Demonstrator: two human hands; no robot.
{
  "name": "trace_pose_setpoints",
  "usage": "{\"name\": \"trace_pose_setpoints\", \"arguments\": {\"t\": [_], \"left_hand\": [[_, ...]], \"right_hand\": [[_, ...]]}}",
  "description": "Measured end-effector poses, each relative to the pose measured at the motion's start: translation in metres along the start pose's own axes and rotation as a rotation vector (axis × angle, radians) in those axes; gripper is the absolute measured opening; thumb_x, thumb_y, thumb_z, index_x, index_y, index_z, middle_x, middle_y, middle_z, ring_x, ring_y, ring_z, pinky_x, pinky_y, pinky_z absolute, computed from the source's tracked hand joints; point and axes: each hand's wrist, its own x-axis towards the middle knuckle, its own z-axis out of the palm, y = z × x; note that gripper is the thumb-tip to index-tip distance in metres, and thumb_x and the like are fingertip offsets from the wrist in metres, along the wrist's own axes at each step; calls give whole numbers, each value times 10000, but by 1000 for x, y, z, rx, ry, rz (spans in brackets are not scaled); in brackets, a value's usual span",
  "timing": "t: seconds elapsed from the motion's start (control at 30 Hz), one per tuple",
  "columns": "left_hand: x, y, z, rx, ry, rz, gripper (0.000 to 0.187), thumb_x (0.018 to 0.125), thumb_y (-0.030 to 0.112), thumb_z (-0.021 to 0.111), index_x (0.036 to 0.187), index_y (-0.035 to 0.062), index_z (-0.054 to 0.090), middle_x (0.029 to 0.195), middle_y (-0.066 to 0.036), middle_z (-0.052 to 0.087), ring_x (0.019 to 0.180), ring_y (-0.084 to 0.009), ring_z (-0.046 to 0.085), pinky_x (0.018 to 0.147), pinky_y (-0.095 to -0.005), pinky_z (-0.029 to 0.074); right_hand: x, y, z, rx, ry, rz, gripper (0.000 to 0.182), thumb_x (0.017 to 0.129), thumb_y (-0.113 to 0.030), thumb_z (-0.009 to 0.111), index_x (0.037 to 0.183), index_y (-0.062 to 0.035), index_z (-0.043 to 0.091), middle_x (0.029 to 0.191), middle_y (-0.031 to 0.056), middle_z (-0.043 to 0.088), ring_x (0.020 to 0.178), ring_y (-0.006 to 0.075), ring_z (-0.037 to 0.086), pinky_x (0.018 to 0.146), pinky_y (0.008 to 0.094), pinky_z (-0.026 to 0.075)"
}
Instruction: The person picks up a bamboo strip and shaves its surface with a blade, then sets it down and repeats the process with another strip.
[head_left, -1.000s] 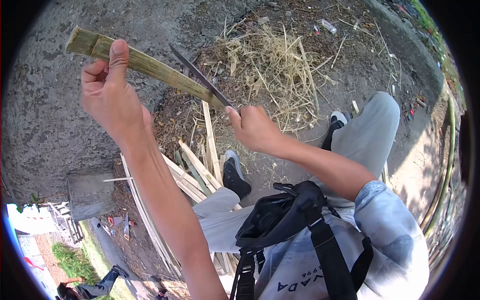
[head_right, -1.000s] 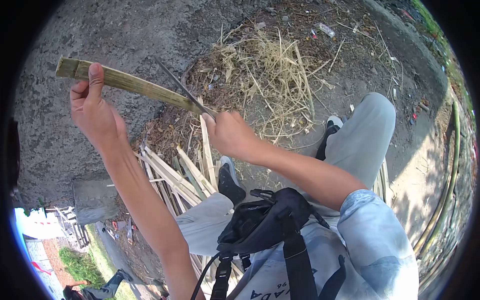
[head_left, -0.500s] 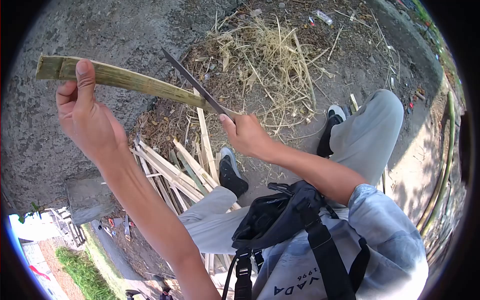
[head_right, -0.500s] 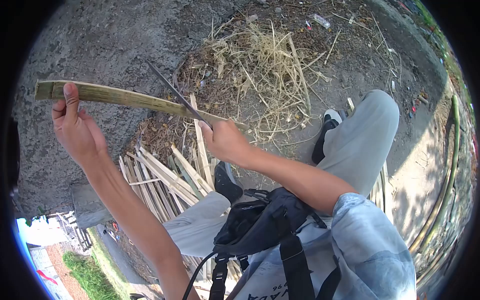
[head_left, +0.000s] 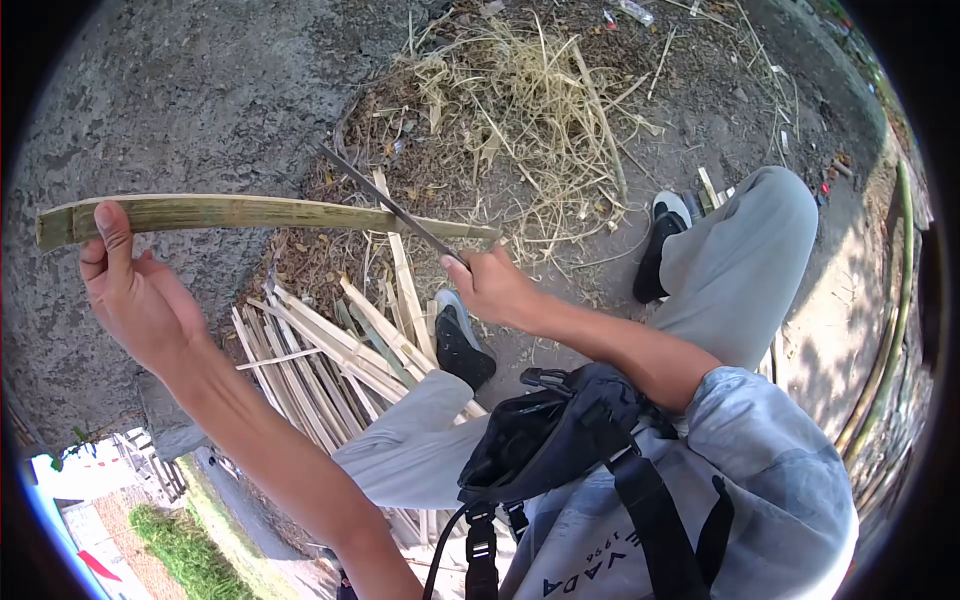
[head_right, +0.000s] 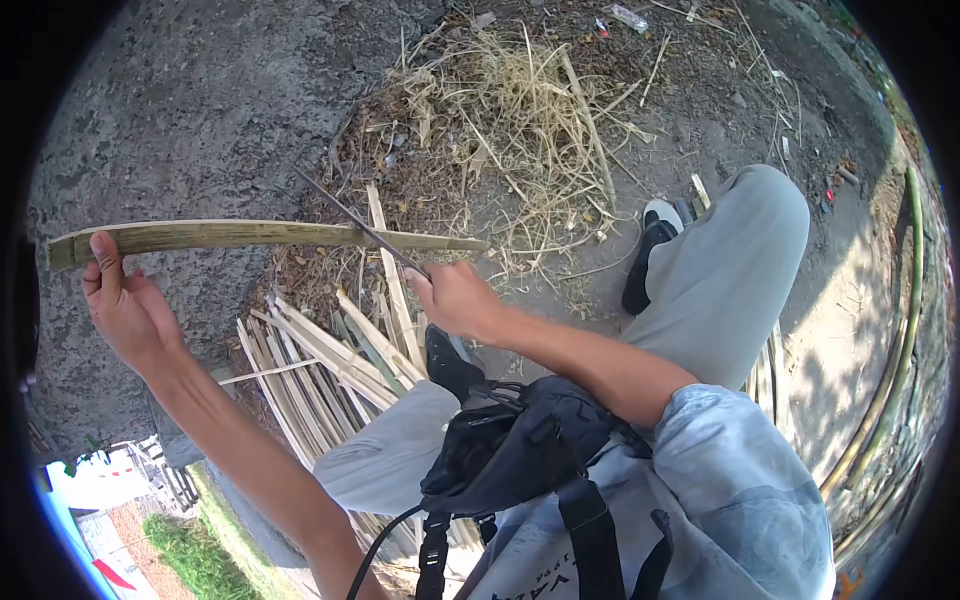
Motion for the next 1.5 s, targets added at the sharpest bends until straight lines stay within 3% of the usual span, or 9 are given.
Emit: {"name": "trace_pose_setpoints", "arguments": {"t": [0.13,0.27,0.47,0.63,0.9,1.07,1.17,1.33,1.5], "left_hand": [[-1,4,-6,24,-2,18,229,853,117,770,875,145,544,875,2,658,868,-61,585,785,-225,418],[11,-8,-6,88,-42,52,224,869,219,767,860,179,547,915,36,665,919,-48,555,798,-287,314],[16,-6,-16,40,11,-19,237,854,131,773,890,133,538,894,-3,652,868,-65,572,763,-242,411],[3,-2,-25,98,4,36,250,854,172,782,888,141,536,880,15,637,849,-46,541,710,-245,351],[11,-6,-27,86,51,-10,227,877,144,751,869,137,524,880,-10,655,890,-58,578,786,-236,412],[11,-6,-27,112,40,34,231,894,141,731,859,131,503,885,-24,654,874,-68,587,796,-224,437],[2,-4,-18,145,-18,83,236,886,236,751,861,164,527,900,21,645,857,-41,539,712,-237,325],[0,-5,-28,118,26,47,247,880,227,757,861,157,521,892,20,635,833,-43,531,683,-245,323],[-9,2,-16,236,127,79,257,879,215,759,880,129,517,950,-19,642,828,-63,541,703,-264,347]], "right_hand": [[4,152,49,-133,-51,293,506,981,-346,485,849,110,661,757,322,645,794,501,650,782,533,523],[14,126,40,-106,-56,273,498,982,-353,483,856,92,667,743,328,635,782,503,647,764,544,520],[3,11,14,73,56,-53,457,976,-341,497,842,64,660,704,325,614,720,513,622,718,553,515],[-3,200,64,-271,-14,357,439,981,-339,487,937,51,684,768,316,643,823,494,650,780,545,525],[15,48,32,5,-14,44,470,973,-356,478,907,67,672,802,325,645,820,510,643,798,555,520],[6,216,73,-285,-106,239,420,959,-316,497,918,57,685,818,311,654,770,489,654,765,545,529],[6,187,51,-287,-116,335,408,955,-303,500,918,57,689,805,303,655,757,483,655,763,544,529],[27,116,65,-52,146,60,513,958,-381,514,758,71,649,685,289,620,680,467,639,683,517,515],[18,70,24,-8,52,83,547,965,-394,513,704,69,643,625,280,602,632,463,624,653,515,503]]}}
